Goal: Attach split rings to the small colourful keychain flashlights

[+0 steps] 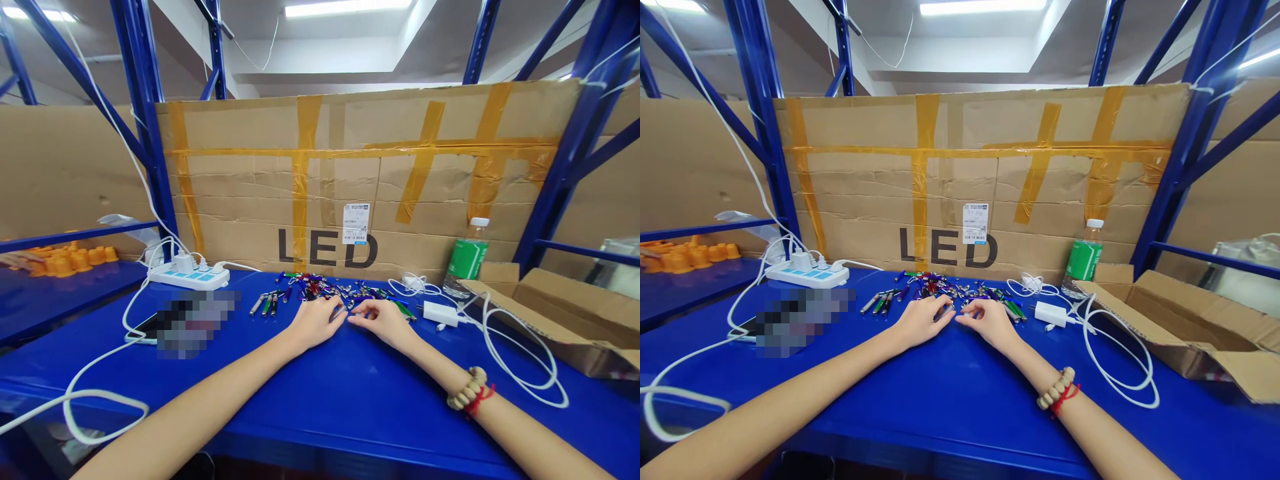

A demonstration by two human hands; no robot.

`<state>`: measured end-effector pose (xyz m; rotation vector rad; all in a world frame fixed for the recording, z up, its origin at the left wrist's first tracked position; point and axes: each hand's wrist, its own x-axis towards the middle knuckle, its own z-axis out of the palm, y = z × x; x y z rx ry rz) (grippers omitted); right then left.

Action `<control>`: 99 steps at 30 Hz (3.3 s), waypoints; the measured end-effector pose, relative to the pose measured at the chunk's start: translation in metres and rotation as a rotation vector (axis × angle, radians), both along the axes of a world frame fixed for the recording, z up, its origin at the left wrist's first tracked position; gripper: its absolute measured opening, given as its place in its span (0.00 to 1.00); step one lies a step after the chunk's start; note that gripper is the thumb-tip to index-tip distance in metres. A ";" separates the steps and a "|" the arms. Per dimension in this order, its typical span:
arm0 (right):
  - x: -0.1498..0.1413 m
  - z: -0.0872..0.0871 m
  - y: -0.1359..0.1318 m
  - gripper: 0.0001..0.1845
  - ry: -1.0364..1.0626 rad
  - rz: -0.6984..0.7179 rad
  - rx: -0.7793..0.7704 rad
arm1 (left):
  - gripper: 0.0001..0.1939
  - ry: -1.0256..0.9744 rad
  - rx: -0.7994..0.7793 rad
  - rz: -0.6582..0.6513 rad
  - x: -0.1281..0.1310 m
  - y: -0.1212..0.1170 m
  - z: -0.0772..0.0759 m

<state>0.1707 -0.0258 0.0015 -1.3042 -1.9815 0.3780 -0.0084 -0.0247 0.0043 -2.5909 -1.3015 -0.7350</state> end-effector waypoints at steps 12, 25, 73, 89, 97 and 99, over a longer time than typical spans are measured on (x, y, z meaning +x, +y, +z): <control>-0.002 -0.001 0.000 0.14 0.175 0.065 -0.111 | 0.15 0.009 -0.035 -0.010 0.000 -0.002 0.004; -0.004 0.002 -0.003 0.21 0.191 0.063 -0.044 | 0.16 -0.031 -0.080 -0.018 0.000 -0.002 0.003; -0.024 -0.005 -0.019 0.12 -0.265 0.019 0.063 | 0.15 -0.169 -0.312 0.046 0.003 0.006 -0.001; -0.016 -0.002 -0.008 0.10 0.136 0.069 -0.009 | 0.14 -0.174 -0.301 0.005 0.002 0.001 0.003; -0.004 0.002 -0.001 0.15 0.324 -0.020 0.057 | 0.14 -0.205 -0.226 -0.143 0.002 0.002 0.002; -0.003 0.002 0.000 0.16 0.374 0.000 0.062 | 0.13 -0.231 -0.242 -0.168 0.003 0.002 0.002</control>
